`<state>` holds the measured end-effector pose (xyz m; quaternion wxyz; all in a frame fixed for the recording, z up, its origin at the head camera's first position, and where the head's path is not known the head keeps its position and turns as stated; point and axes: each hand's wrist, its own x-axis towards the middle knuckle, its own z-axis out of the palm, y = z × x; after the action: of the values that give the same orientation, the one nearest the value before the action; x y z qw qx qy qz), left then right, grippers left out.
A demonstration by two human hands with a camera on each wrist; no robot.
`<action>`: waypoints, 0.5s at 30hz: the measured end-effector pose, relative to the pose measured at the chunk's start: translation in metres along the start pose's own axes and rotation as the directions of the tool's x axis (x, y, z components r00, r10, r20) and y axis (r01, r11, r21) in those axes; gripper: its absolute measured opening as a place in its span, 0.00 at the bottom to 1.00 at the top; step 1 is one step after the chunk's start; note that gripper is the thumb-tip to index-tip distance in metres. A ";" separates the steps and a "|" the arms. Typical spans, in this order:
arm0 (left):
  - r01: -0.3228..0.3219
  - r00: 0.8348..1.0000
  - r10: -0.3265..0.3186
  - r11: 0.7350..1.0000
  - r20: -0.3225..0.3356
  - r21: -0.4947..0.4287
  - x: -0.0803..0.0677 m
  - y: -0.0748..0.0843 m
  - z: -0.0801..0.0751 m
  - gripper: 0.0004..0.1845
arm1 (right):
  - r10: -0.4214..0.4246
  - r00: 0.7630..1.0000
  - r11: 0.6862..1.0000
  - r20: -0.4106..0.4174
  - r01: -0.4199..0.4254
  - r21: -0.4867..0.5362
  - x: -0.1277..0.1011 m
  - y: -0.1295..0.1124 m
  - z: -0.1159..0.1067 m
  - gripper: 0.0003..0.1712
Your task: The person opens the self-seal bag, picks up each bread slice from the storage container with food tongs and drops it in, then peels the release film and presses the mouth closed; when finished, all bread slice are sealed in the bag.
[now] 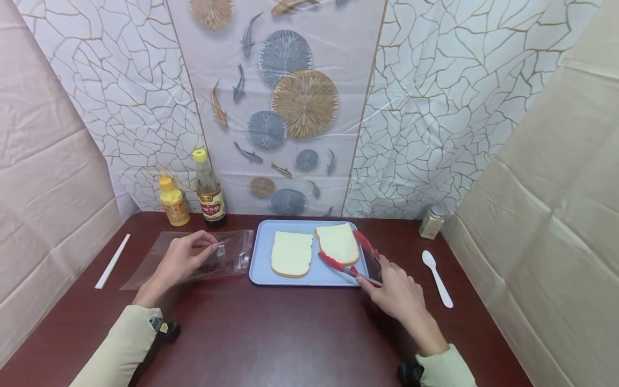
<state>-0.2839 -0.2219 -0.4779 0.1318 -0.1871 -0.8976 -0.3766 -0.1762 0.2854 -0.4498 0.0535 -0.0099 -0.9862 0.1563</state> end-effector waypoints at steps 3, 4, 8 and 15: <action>0.004 1.000 -0.005 1.000 0.009 0.004 0.000 -0.002 0.001 0.03 | 0.018 1.000 1.000 0.011 -0.018 0.005 0.005 -0.003 0.006 0.58; 0.007 1.000 -0.007 1.000 0.011 0.004 0.000 -0.002 0.001 0.03 | 0.025 1.000 1.000 0.014 -0.025 -0.003 0.005 -0.004 0.008 0.59; 0.016 1.000 -0.016 1.000 0.018 -0.003 -0.001 -0.003 0.001 0.03 | 0.058 0.998 0.997 -0.008 -0.058 -0.056 0.005 -0.011 0.014 0.62; 0.014 1.000 -0.014 1.000 0.026 -0.002 0.000 -0.004 -0.001 0.03 | 0.104 0.994 0.987 -0.030 -0.107 -0.118 0.004 -0.023 0.010 0.58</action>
<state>-0.2854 -0.2255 -0.4795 0.1171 -0.1858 -0.9002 -0.3761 -0.1812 0.2602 -0.4519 0.0564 -0.0670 -0.9912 0.0997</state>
